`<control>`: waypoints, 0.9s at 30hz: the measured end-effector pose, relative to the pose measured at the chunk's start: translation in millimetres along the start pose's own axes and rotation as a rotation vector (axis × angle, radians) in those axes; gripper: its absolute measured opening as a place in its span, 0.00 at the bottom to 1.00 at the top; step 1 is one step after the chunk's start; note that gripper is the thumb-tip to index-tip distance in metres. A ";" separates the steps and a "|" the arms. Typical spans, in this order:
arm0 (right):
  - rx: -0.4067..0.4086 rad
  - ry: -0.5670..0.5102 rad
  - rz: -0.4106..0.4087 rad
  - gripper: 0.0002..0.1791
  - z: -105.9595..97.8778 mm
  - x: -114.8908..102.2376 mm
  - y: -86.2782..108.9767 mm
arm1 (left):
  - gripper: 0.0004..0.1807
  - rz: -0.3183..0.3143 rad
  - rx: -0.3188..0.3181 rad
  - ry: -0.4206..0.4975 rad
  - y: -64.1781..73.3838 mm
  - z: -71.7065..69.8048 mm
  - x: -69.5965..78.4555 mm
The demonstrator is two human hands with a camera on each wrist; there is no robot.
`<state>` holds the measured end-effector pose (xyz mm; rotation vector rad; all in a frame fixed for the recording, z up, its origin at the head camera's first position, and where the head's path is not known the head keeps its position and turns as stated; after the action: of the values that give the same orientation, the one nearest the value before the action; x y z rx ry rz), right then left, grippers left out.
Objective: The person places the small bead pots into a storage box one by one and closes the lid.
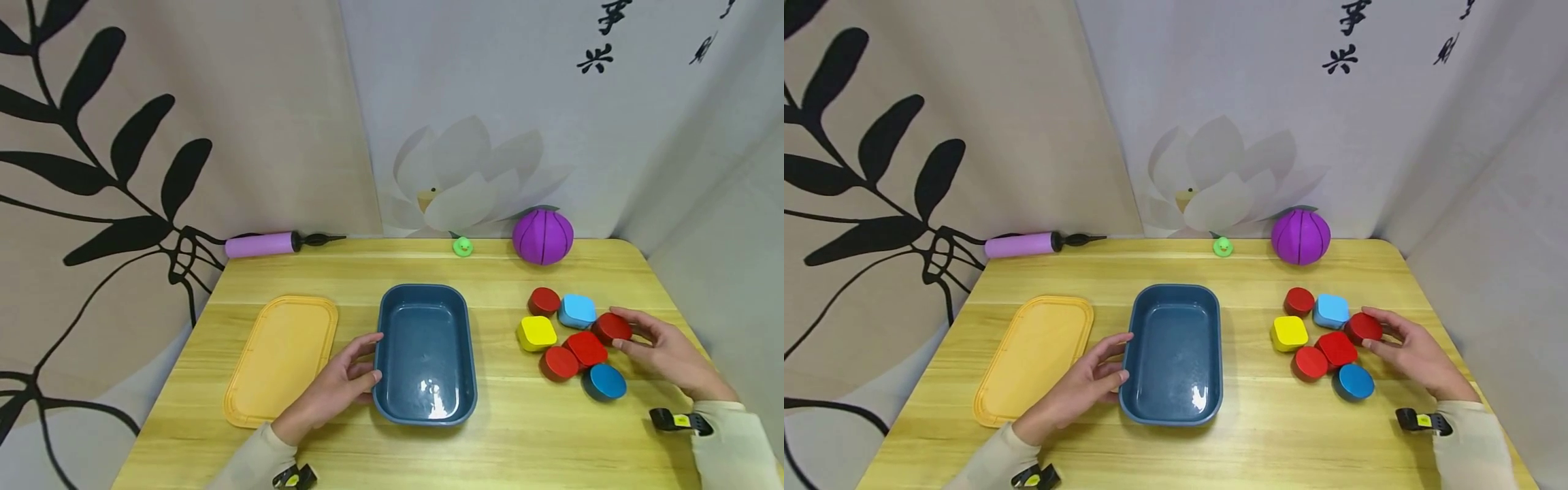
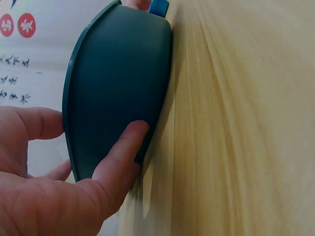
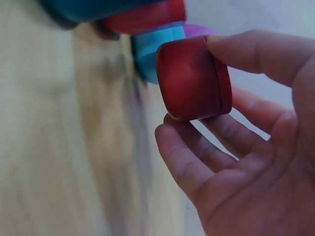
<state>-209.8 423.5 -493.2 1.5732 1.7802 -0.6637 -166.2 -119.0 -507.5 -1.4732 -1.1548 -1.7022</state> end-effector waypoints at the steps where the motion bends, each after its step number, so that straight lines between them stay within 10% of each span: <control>1: 0.011 -0.003 -0.007 0.36 -2.3 -1.2 1.0 | 0.38 0.002 -0.007 0.003 -0.3 0.4 0.1; 12: 0.028 -0.054 -0.071 0.34 -8.5 -49.3 -2.5 | 0.39 0.021 -0.011 -0.033 -3.6 0.5 -3.7; 27: -0.121 -0.220 -0.192 0.35 50.9 -140.9 -32.5 | 0.40 0.014 0.029 -0.106 -4.7 1.0 -2.5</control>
<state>-226.5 289.1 -421.5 1.2101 1.7824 -0.7720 -169.3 -116.2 -511.1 -1.5656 -1.2162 -1.6081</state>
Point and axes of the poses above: each hand's wrist, its own y-axis away from the middle knuckle, its own z-axis out of the palm, x = y × z, the point moved 9 cm from there along -y, towards the middle knuckle, and after that the axes turned 2 degrees about -y, right-handed, at the moved point
